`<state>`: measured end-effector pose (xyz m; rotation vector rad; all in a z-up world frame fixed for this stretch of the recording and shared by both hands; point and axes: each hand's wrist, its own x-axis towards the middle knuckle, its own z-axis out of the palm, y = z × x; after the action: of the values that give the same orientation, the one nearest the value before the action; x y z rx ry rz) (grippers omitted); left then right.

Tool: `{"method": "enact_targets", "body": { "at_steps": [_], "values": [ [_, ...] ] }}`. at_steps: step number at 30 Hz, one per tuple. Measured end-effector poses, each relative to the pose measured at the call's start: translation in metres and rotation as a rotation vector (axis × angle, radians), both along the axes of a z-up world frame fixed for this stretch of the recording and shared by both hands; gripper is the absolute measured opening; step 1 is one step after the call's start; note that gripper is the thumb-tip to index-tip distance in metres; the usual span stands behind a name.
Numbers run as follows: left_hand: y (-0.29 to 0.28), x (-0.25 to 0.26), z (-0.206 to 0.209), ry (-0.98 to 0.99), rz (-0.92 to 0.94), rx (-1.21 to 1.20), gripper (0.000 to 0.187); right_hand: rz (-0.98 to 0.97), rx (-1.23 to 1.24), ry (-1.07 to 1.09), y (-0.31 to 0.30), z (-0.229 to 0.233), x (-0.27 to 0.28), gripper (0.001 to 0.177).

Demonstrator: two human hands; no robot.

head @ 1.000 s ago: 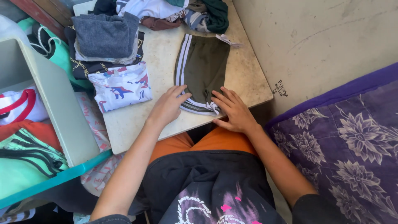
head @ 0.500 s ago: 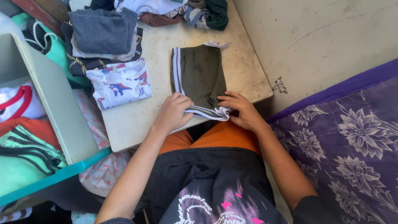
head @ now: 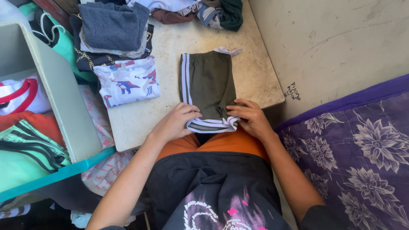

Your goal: Fold various items of clothing and place them into a storage bin.

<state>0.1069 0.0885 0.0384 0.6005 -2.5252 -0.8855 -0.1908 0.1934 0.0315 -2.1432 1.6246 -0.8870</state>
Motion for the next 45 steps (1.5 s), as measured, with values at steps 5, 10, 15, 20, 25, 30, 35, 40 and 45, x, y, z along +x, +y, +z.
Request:
{"method": "enact_targets", "body": {
  "at_steps": [5,10,15,20,25,30,35,40,45],
  "values": [
    [0.011,-0.002,-0.013,-0.083,-0.044,-0.051,0.049,0.015,0.167,-0.189,-0.004,0.004,-0.007,0.031],
    [0.004,-0.011,-0.002,-0.019,-0.080,-0.115,0.032,0.088,0.030,-0.198,-0.021,0.001,-0.017,0.031],
    [-0.034,-0.027,-0.024,0.306,0.490,0.462,0.024,-0.129,0.324,-0.830,-0.078,-0.019,-0.019,0.021],
    [-0.081,-0.057,-0.063,0.549,0.743,0.521,0.032,-0.144,0.137,-0.748,-0.150,-0.057,-0.024,0.015],
    [-0.092,-0.071,-0.052,0.347,1.039,0.486,0.045,-0.391,0.104,-0.354,-0.177,-0.046,-0.016,0.021],
    [-0.094,-0.073,-0.060,0.094,0.928,0.082,0.042,-0.547,0.108,-0.159,-0.180,-0.045,-0.013,0.032],
    [-0.084,-0.070,-0.023,-0.161,0.985,0.092,0.039,-0.647,0.095,-0.077,-0.158,-0.009,0.014,0.032],
    [-0.065,-0.093,-0.024,-0.093,0.875,-0.402,0.059,-0.410,-0.247,0.255,-0.146,-0.008,0.028,0.050],
    [-0.061,-0.101,-0.034,-0.395,0.740,-0.292,0.066,-0.231,0.053,0.412,-0.146,-0.015,0.029,0.085]
  ]
}}
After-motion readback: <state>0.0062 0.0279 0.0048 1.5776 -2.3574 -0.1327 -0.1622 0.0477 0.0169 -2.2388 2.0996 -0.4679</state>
